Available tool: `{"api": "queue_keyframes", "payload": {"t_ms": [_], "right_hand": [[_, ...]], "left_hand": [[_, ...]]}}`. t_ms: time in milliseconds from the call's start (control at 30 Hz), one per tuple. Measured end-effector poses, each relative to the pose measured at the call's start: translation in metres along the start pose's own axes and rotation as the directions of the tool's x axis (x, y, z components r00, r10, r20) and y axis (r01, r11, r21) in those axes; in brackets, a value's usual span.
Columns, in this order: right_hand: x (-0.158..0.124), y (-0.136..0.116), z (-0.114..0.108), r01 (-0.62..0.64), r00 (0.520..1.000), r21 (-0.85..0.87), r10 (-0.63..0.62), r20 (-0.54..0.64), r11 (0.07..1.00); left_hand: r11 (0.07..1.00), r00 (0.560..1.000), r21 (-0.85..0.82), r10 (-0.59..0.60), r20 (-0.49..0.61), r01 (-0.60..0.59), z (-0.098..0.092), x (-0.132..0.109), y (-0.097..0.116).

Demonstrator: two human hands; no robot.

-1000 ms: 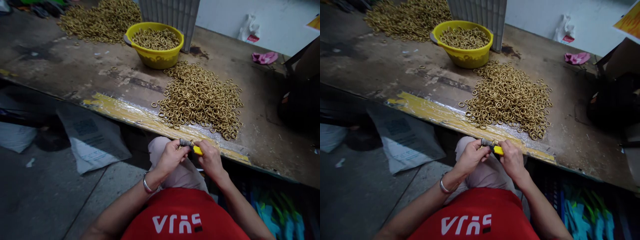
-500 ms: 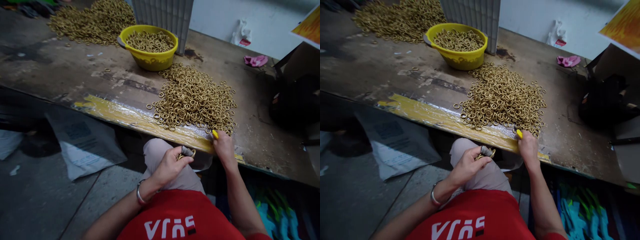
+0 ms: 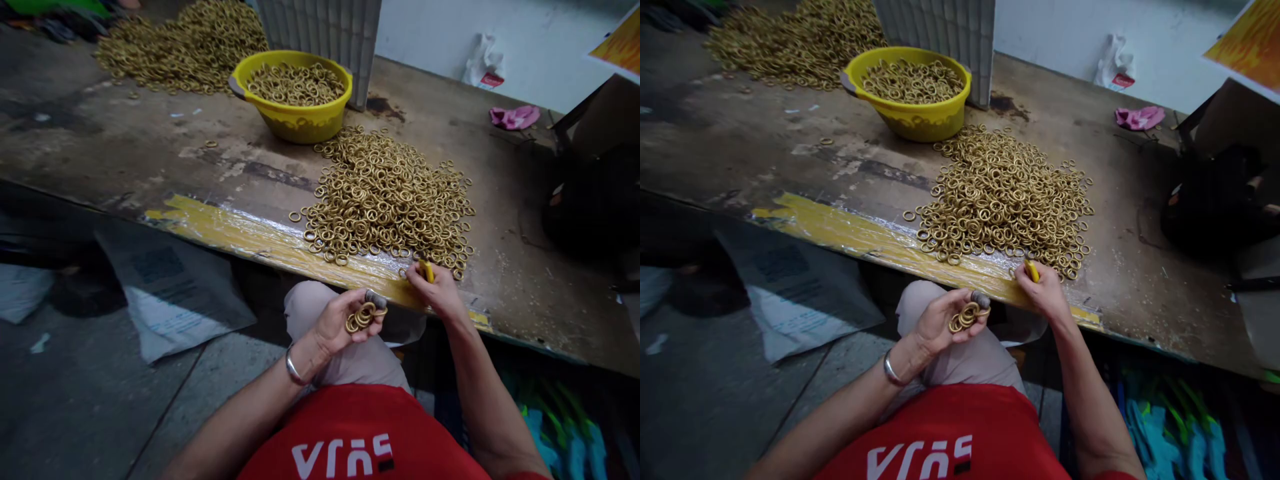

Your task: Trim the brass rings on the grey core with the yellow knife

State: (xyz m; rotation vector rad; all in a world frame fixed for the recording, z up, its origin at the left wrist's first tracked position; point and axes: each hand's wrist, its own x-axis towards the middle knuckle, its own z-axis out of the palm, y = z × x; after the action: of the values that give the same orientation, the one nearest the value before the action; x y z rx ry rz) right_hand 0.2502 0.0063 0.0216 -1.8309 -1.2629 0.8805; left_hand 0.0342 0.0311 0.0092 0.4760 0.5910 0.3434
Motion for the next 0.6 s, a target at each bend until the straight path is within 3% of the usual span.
{"api": "queue_keyframes", "payload": {"t_ms": [67, 133, 267, 367, 467, 533, 600], "right_hand": [[-0.009, -0.008, 0.004, -0.159, 0.984, 0.379, 0.116, 0.134, 0.912], [-0.017, -0.014, 0.008, -0.28, 0.957, 0.556, 0.183, 0.223, 0.782], [-0.023, -0.018, 0.017, -0.373, 0.927, 0.661, 0.232, 0.294, 0.652], [-0.023, -0.018, 0.023, -0.413, 0.91, 0.686, 0.234, 0.343, 0.599], [-0.026, -0.022, 0.031, -0.436, 0.899, 0.684, 0.24, 0.367, 0.585], [-0.029, -0.026, 0.033, -0.418, 0.906, 0.662, 0.229, 0.357, 0.622], [-0.035, -0.029, 0.033, -0.341, 0.934, 0.593, 0.192, 0.301, 0.729]], "left_hand": [[0.994, 0.998, 0.092, 0.054, -0.037, -0.05, 0.001, 0.002, -0.001], [0.964, 0.974, 0.205, 0.196, -0.111, -0.171, 0.005, 0.003, -0.004], [0.809, 0.853, 0.482, 0.479, -0.207, -0.337, 0.01, 0.001, -0.009], [0.564, 0.764, 0.742, 0.636, -0.109, -0.363, 0.011, -0.001, -0.011], [0.34, 0.687, 0.861, 0.726, 0.015, -0.378, 0.011, -0.001, -0.01], [0.334, 0.67, 0.865, 0.742, 0.004, -0.375, 0.012, -0.001, -0.008], [0.466, 0.712, 0.812, 0.696, -0.091, -0.352, 0.013, -0.001, -0.007]]}}
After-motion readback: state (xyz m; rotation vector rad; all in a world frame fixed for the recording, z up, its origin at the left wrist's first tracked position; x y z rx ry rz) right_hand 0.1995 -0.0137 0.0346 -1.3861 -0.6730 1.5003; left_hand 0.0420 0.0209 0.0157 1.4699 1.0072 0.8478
